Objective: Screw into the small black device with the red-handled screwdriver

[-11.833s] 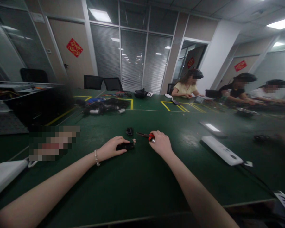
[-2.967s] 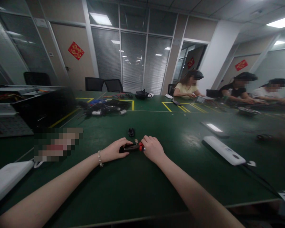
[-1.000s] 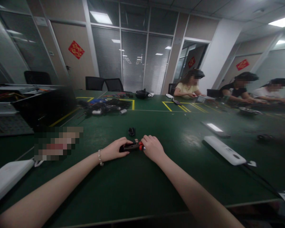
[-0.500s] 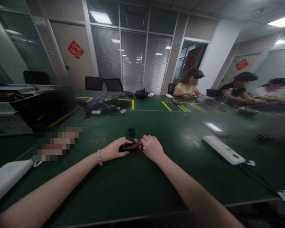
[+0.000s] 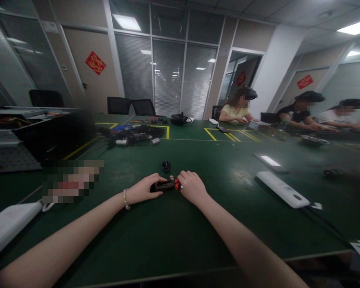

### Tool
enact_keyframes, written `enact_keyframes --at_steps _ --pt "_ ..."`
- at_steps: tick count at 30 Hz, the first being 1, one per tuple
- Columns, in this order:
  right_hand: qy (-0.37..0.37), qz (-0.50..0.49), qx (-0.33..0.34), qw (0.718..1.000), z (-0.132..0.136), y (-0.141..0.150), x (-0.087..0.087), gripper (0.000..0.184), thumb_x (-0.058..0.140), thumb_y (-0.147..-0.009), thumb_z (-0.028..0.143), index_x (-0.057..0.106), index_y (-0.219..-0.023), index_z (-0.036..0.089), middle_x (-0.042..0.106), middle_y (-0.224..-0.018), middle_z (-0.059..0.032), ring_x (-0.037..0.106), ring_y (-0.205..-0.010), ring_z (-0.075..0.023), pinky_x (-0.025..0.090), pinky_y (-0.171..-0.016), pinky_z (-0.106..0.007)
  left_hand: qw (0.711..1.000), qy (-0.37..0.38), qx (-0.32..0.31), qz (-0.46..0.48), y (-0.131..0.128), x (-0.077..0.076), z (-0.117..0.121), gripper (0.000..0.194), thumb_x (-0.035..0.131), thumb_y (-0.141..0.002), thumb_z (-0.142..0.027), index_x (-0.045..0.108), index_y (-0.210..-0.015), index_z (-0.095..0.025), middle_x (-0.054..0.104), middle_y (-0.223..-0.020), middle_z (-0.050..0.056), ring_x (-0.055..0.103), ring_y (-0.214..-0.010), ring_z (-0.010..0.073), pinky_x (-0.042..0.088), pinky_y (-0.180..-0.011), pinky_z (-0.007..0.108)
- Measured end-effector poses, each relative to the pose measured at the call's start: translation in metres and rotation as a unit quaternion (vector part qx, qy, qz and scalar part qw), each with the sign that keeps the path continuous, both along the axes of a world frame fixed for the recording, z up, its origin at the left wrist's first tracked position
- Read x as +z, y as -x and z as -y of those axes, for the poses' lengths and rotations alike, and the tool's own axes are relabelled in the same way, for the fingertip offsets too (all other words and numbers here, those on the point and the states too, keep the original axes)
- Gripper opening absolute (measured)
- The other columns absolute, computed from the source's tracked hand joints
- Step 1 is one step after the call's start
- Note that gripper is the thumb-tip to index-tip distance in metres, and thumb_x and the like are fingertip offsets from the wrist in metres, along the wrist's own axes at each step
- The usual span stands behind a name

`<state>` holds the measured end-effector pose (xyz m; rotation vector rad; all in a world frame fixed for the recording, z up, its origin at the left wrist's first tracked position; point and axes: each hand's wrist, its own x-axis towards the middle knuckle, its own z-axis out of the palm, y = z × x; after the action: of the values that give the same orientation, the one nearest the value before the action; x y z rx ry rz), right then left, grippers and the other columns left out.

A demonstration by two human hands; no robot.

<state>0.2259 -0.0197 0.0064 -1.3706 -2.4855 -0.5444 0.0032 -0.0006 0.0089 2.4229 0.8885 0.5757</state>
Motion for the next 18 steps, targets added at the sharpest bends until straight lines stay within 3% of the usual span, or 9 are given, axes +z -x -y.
enact_keyframes --at_steps 18 --pt "0.003 -0.002 -0.001 1.0 0.0004 -0.0011 0.0003 0.018 0.051 -0.071 0.011 0.058 -0.087 0.014 0.056 -0.089 -0.0072 0.048 -0.077 -0.0161 0.033 -0.067 -0.026 1.0 -0.011 0.0 0.007 0.0004 -0.001 0.0012 0.037 0.061 -0.073 -0.023 0.051 -0.108 -0.022 0.048 -0.099 0.003 0.051 -0.088 0.0182 0.043 -0.079 0.033"
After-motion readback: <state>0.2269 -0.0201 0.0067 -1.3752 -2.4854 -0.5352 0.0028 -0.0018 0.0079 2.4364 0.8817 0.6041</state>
